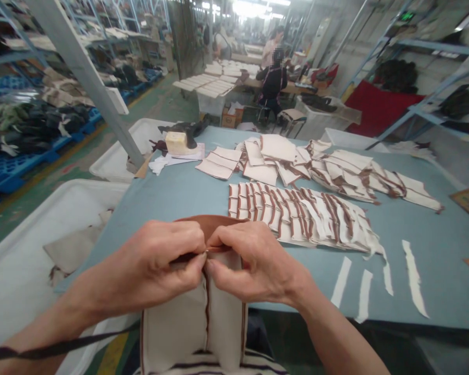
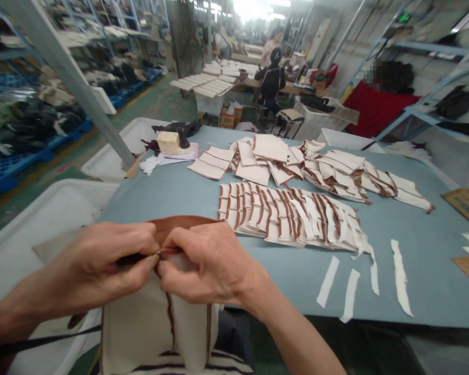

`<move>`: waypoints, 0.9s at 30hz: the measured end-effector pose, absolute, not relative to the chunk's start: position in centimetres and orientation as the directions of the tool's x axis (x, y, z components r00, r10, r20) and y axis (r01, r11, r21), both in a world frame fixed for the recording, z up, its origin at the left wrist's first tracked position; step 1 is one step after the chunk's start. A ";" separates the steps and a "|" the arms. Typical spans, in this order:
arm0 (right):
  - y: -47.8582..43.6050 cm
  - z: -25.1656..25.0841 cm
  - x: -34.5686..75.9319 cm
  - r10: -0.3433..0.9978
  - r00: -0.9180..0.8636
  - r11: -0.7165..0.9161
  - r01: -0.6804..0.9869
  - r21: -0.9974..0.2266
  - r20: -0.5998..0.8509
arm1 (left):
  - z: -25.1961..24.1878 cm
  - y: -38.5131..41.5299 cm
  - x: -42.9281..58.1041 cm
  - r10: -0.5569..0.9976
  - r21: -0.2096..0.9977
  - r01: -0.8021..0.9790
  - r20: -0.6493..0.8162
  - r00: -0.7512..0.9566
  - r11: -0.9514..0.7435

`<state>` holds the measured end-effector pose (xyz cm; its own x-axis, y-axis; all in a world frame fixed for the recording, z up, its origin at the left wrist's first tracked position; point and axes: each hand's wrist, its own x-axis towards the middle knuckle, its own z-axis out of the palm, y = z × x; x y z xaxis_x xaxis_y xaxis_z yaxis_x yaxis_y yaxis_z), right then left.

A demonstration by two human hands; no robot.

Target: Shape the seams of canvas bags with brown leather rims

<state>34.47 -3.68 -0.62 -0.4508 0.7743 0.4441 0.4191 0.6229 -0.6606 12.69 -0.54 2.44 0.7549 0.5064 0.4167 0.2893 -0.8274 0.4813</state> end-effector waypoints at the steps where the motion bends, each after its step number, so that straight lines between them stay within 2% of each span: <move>1: -3.6 -0.5 34.4 0.783 -0.455 0.609 0.425 -0.669 0.424 | 2.4 -0.5 12.6 0.498 0.460 0.290 0.434 0.751 -0.839; 9: -2.6 -0.4 33.8 0.840 -0.394 0.539 0.519 -0.663 0.374 | 1.7 0.4 11.6 0.584 0.462 0.403 0.365 0.725 -0.790; 16: -1.8 -0.2 33.8 0.890 -0.377 0.390 0.336 -0.858 0.257 | 1.4 1.0 11.7 0.494 0.416 0.316 0.443 0.749 -0.853; 21: -1.2 -1.2 34.1 0.899 -0.370 0.348 0.272 -0.897 0.237 | 0.0 1.6 11.5 0.426 0.361 0.263 0.515 0.744 -0.895; 27: -0.7 -2.4 34.0 0.923 -0.328 0.269 0.183 -0.946 0.199 | -2.0 2.7 10.4 0.406 0.337 0.261 0.489 0.772 -0.904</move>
